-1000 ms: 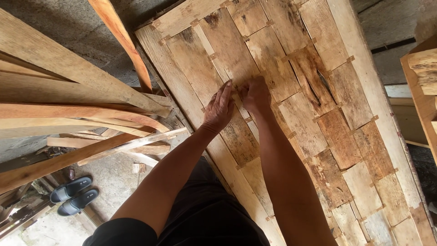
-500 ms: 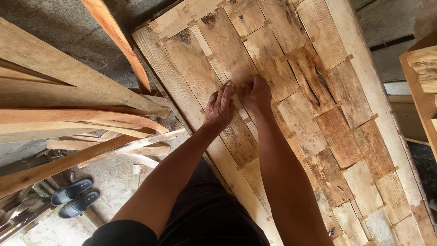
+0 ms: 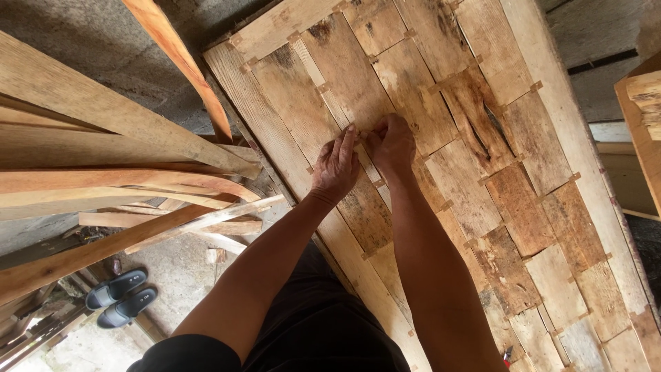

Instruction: Applying and trimming small wood veneer pieces on a large panel.

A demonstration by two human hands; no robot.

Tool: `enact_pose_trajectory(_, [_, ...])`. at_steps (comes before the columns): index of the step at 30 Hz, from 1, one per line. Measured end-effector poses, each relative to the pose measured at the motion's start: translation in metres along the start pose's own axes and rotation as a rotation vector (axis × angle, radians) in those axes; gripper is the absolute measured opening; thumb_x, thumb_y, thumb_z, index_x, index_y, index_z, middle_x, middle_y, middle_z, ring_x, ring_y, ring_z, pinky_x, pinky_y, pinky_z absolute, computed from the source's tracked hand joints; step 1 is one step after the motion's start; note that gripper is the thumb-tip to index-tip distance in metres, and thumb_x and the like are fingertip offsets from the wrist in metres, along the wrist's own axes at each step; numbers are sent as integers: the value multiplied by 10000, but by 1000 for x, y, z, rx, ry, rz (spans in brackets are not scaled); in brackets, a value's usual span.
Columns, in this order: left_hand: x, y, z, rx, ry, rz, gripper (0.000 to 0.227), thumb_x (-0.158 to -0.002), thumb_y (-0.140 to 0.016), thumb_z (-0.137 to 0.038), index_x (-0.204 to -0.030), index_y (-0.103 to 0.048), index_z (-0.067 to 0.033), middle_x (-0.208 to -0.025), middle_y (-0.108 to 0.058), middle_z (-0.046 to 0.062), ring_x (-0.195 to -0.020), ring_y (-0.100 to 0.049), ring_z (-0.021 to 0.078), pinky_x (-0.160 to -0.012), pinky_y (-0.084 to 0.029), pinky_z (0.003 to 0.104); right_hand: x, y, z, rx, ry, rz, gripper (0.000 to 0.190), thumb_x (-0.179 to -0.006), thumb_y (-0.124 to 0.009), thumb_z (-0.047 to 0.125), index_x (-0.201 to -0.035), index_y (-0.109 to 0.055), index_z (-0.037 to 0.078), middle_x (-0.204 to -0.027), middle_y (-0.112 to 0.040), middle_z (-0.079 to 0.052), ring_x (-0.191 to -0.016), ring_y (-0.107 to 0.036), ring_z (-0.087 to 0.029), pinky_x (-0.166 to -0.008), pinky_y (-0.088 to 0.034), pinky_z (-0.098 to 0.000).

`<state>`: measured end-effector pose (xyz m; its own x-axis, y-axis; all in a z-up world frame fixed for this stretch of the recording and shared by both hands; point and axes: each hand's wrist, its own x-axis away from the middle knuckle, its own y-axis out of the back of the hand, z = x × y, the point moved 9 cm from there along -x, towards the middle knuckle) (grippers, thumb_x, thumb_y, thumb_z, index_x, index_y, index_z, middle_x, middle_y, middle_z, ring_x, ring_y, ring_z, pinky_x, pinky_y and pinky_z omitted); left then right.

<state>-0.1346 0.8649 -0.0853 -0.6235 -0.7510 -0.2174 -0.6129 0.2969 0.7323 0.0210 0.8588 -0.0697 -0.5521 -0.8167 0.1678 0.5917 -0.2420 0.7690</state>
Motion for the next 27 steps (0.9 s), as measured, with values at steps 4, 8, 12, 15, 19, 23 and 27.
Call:
enact_pose_trajectory(4, [0,-1,5,61,23,6,737,-1022,-561,-75,-1646,-169,-65,-1616,-435,211,-1313,-598,343,-1093,-517,467,1,-3,-13,-184,-152,39,231,-846,-830,221,-925,-644,109,-865,-682,-48,-753,-665,-212,-692,-534,-390])
enact_pose_trajectory(8, [-2,11,4,6,36,-77,773,-981,-588,-104,-1633,-174,-85,-1629,-374,207,-1352,-575,377,-1093,-520,489,8,1,5,-76,-14,-29,364,-818,-881,279,-933,-602,76,-898,-635,-85,-796,-628,-255,-709,-515,-415])
enact_pose_trajectory(12, [-5,16,7,111,71,-82,787,-945,-577,-86,-1615,-166,-52,-1632,-333,248,-1355,-568,407,-1069,-534,491,22,4,19,70,164,-118,387,-881,-867,290,-1012,-575,74,-990,-591,-101,-903,-592,-295,-763,-488,-446])
enact_pose_trajectory(15, [-6,21,3,201,74,-95,757,-949,-532,-48,-1619,-179,-56,-1639,-331,248,-1307,-634,345,-1061,-557,491,22,-3,6,68,123,-112,323,-924,-832,251,-1033,-581,79,-1010,-595,-99,-946,-598,-299,-802,-487,-457])
enact_pose_trajectory(19, [-4,19,4,204,56,-141,666,-1027,-478,-15,-1625,-188,-59,-1650,-333,230,-1287,-656,324,-1029,-587,450,26,8,28,136,224,-164,411,-861,-877,267,-1019,-578,32,-981,-592,-143,-900,-599,-329,-760,-491,-453])
enact_pose_trajectory(23, [-6,15,12,237,99,-151,627,-1025,-440,34,-1608,-224,-49,-1633,-353,228,-1259,-670,299,-995,-611,417,15,5,6,-126,3,-104,353,-870,-853,233,-1074,-623,60,-985,-662,-75,-839,-684,-206,-760,-555,-365])
enact_pose_trajectory(27, [-6,14,13,240,126,-117,643,-993,-439,68,-1596,-237,-28,-1621,-352,237,-1263,-656,308,-993,-612,409,12,5,3,-93,-4,-107,397,-773,-907,244,-995,-640,50,-941,-676,-86,-786,-676,-212,-706,-551,-366])
